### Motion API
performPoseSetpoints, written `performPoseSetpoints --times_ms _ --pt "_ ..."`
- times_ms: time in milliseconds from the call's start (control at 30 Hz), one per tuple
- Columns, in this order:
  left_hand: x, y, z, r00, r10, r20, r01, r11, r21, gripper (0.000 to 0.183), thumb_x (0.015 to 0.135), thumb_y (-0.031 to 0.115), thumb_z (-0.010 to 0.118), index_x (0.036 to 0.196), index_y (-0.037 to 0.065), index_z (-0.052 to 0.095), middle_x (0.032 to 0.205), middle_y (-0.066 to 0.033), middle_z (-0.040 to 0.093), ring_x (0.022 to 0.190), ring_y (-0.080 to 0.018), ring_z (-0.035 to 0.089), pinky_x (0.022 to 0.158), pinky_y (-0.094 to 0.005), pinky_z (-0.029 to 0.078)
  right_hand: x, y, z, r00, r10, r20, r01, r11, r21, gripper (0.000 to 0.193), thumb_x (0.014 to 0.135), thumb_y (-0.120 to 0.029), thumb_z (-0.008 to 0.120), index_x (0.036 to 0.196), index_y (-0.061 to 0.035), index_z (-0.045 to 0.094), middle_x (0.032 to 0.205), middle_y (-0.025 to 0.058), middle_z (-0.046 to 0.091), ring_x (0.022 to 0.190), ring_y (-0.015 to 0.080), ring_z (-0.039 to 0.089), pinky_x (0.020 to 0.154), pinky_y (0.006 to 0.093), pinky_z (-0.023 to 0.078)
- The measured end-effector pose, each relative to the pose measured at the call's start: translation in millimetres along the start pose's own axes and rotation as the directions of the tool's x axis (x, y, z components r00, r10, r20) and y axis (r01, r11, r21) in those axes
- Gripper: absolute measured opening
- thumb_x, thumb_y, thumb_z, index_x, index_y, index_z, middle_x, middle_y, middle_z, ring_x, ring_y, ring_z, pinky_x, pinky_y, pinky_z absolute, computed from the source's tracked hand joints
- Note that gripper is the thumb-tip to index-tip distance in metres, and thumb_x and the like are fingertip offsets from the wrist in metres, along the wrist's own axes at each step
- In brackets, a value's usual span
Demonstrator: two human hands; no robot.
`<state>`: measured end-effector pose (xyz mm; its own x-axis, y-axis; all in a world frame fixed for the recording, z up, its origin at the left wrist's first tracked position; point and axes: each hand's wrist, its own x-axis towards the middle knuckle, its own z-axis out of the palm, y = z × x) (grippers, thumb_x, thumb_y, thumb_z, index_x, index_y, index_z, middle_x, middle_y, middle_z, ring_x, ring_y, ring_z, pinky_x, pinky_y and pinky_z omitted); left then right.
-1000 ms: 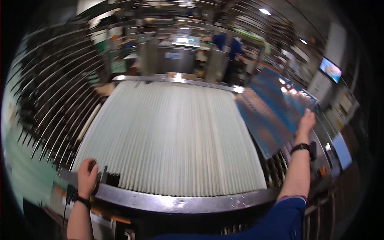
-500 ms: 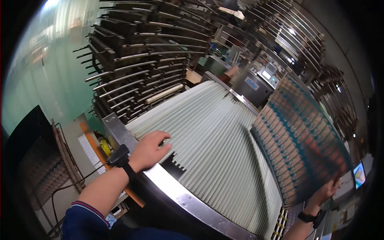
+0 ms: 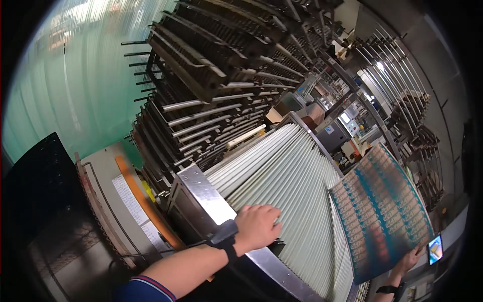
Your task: The recorder picks up printed metal or PCB panels from a conveyor belt and carefully slides them into slots in a drying or storage rack.
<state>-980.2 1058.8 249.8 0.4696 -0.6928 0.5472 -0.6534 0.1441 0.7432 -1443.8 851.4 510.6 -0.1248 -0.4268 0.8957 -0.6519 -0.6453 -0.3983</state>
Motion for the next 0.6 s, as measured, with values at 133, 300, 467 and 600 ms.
performPoseSetpoints --times_ms 133,300,467,600 --pt "-0.7 2.9 -2.4 0.999 -0.031 0.021 0.03 0.999 0.021 0.021 0.082 0.029 0.064 0.095 0.013 0.066 0.092 -0.005 0.067 0.086 -0.0262 0.064 0.079 -0.0414 0.042 -16.2 -54.8 19.4 0.986 0.141 -0.084 -0.131 0.984 0.123 0.045 0.104 -0.022 0.047 0.146 -0.0067 0.04 0.141 0.0153 0.049 0.118 0.0255 0.055 0.098 0.0345 0.044" --pt "-2.4 -5.4 0.8 0.999 -0.033 0.022 0.034 0.999 -0.021 0.018 0.081 0.028 0.064 0.093 0.014 0.066 0.089 -0.0024 0.066 0.084 -0.0243 0.063 0.079 -0.0408 0.039 -32.1 -92.7 33.2 0.998 -0.046 -0.035 0.052 0.976 0.213 0.051 0.104 -0.018 0.047 0.152 -0.0114 0.029 0.148 0.0152 0.041 0.126 0.0268 0.051 0.102 0.0353 0.042" --pt "-3.1 -0.8 -3.5 0.999 -0.026 0.044 0.027 0.999 -0.023 0.018 0.081 0.027 0.064 0.092 0.014 0.066 0.09 -0.0028 0.066 0.085 -0.0244 0.063 0.081 -0.0409 0.04 -25.4 -81.1 -1.1 0.955 -0.005 0.297 -0.067 0.97 0.232 0.035 0.103 -0.021 0.051 0.129 0.0028 0.053 0.118 0.0088 0.062 0.103 0.0138 0.058 0.088 0.0269 0.046" --pt "-1.9 2.2 -5.2 0.997 -0.045 0.07 0.045 0.999 -0.002 0.019 0.081 0.027 0.063 0.094 0.014 0.067 0.092 -0.0042 0.067 0.089 -0.0252 0.064 0.084 -0.0418 0.041 -76.0 -133.4 7.0 0.963 0.038 0.268 -0.115 0.954 0.278 0.03 0.102 -0.022 0.053 0.117 0.0037 0.058 0.103 0.0059 0.064 0.091 0.0122 0.057 0.079 0.0288 0.046"
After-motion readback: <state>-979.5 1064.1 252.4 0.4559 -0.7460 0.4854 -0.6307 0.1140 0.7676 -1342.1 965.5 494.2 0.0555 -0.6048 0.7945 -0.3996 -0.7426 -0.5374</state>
